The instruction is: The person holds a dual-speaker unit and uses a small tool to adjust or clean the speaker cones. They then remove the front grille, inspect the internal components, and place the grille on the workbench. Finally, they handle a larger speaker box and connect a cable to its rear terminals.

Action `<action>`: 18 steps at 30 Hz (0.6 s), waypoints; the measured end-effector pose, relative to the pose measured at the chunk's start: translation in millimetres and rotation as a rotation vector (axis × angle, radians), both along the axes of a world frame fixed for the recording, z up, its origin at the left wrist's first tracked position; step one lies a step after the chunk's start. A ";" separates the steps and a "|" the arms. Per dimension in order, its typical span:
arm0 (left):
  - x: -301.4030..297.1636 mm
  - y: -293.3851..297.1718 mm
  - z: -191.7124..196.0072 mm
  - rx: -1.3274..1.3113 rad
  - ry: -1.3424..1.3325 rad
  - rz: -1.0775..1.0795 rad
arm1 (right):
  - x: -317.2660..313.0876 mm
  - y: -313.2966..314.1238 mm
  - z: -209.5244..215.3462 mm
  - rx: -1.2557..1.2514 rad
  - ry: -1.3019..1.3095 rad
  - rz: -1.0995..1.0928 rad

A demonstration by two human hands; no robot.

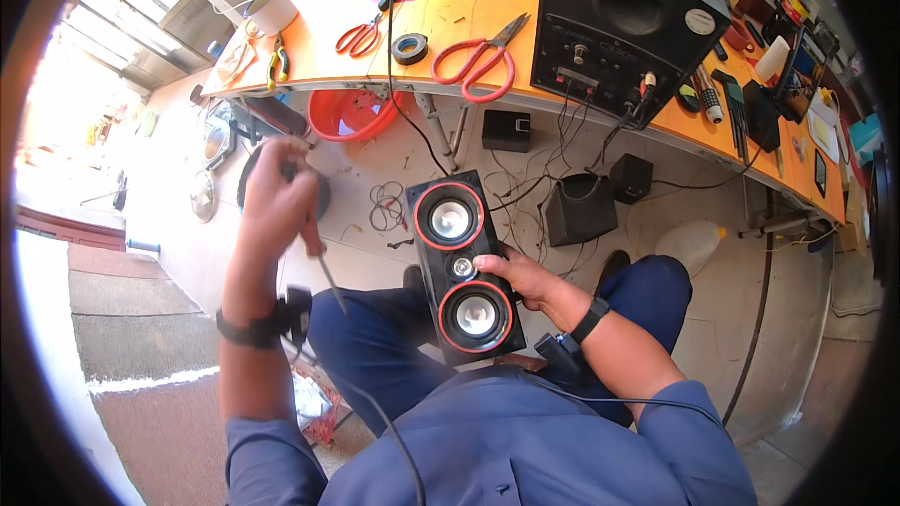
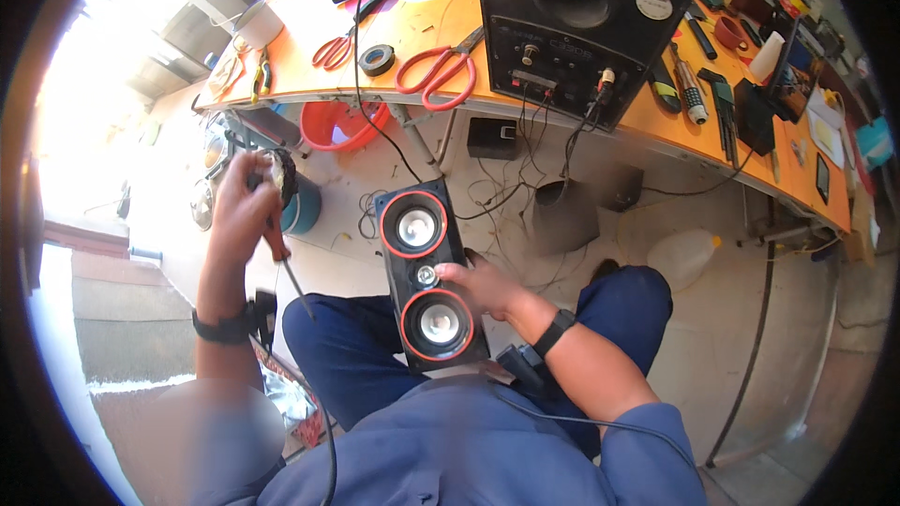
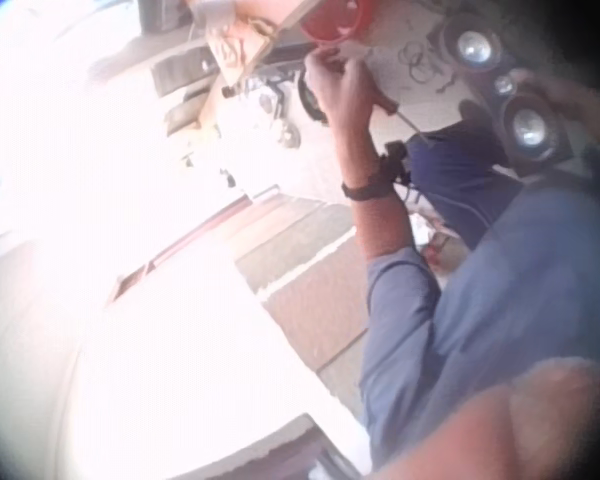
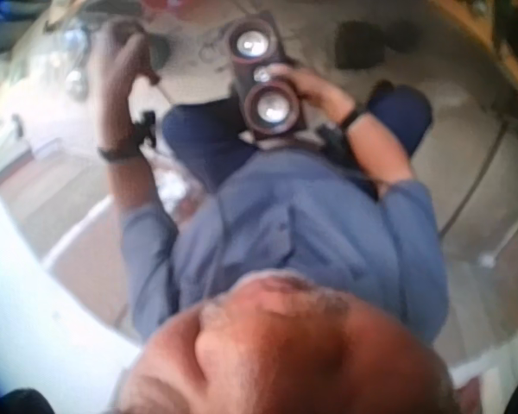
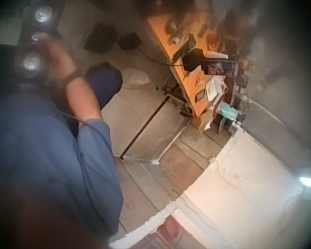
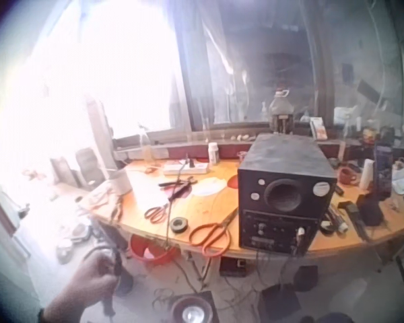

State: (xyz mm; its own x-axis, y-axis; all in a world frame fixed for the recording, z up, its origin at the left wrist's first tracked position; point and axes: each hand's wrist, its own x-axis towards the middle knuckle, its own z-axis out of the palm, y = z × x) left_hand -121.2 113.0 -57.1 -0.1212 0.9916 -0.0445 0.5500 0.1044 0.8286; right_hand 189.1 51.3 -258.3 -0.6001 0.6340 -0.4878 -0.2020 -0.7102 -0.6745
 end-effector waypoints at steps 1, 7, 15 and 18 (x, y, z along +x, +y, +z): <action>-4.0 -32.1 0.4 -0.056 -0.105 0.050 | 0.4 -11.1 3.0 0.015 0.030 0.007; -43.8 -196.5 -4.0 -0.086 -0.268 0.207 | -29.8 -86.3 20.3 0.028 0.107 -0.006; -86.0 -347.8 -25.7 -0.169 -0.405 0.132 | -97.5 -151.8 43.3 0.143 0.057 0.071; -94.3 -384.5 -30.1 -0.220 -0.415 0.031 | -114.4 -164.6 60.9 0.156 0.023 0.077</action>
State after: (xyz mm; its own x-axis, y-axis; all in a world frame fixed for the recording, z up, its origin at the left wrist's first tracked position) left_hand -215.4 -271.5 -87.2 -0.0781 0.9495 -0.3040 0.1707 0.3132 0.9342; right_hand 74.7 -113.4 -197.3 -0.6601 0.6523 -0.3726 -0.1677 -0.6115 -0.7733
